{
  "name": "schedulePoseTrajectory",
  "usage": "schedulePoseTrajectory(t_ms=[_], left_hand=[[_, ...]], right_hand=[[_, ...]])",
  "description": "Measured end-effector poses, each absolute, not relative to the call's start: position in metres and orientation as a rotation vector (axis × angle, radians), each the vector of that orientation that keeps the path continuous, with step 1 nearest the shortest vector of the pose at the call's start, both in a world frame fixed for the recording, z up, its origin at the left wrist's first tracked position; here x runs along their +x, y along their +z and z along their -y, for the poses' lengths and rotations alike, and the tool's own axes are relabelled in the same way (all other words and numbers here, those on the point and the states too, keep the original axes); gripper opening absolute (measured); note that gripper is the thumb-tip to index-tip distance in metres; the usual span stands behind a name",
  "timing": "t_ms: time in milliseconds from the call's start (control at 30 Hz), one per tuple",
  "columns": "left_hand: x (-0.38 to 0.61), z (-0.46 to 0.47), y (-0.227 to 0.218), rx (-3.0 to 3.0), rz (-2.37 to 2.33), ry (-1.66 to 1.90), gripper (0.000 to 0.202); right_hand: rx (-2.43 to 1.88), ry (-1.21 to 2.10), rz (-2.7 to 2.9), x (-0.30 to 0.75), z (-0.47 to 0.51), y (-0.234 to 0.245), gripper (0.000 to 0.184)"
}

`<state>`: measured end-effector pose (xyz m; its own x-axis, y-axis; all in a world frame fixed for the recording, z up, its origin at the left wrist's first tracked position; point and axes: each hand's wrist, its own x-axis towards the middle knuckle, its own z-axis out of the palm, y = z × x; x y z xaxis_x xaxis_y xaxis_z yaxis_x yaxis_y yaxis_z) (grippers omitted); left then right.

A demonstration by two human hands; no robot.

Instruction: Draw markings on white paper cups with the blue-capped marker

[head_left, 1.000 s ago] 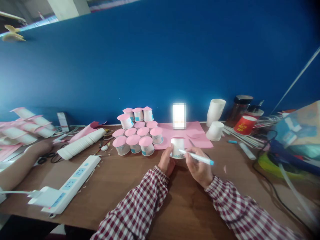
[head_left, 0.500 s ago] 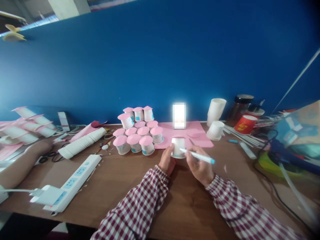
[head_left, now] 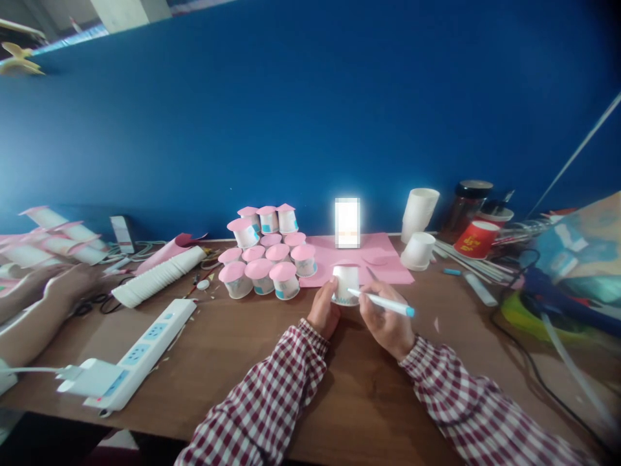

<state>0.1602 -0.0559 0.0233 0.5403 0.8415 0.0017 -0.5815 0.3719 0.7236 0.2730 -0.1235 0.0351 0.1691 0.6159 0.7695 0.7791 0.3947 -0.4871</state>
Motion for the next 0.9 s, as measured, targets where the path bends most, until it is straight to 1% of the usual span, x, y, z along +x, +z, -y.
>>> schedulePoseTrajectory(t_ms=[300, 567, 900], left_hand=[[0.1594, 0.0564, 0.0226, 0.736, -0.411, 0.951, 0.037], [0.1594, 0.0572, 0.0242, 0.738, -0.430, 0.938, 0.040], [0.1596, 0.0583, 0.0243, 0.750, -0.424, 0.945, 0.038]], right_hand=[[-1.307, -0.160, 1.520, 0.2735, 0.1238, 0.0337, 0.008], [-1.300, -0.172, 1.524, 0.2731, 0.1235, 0.0343, 0.009], [-1.298, -0.190, 1.538, 0.2733, 0.1222, 0.0329, 0.007]])
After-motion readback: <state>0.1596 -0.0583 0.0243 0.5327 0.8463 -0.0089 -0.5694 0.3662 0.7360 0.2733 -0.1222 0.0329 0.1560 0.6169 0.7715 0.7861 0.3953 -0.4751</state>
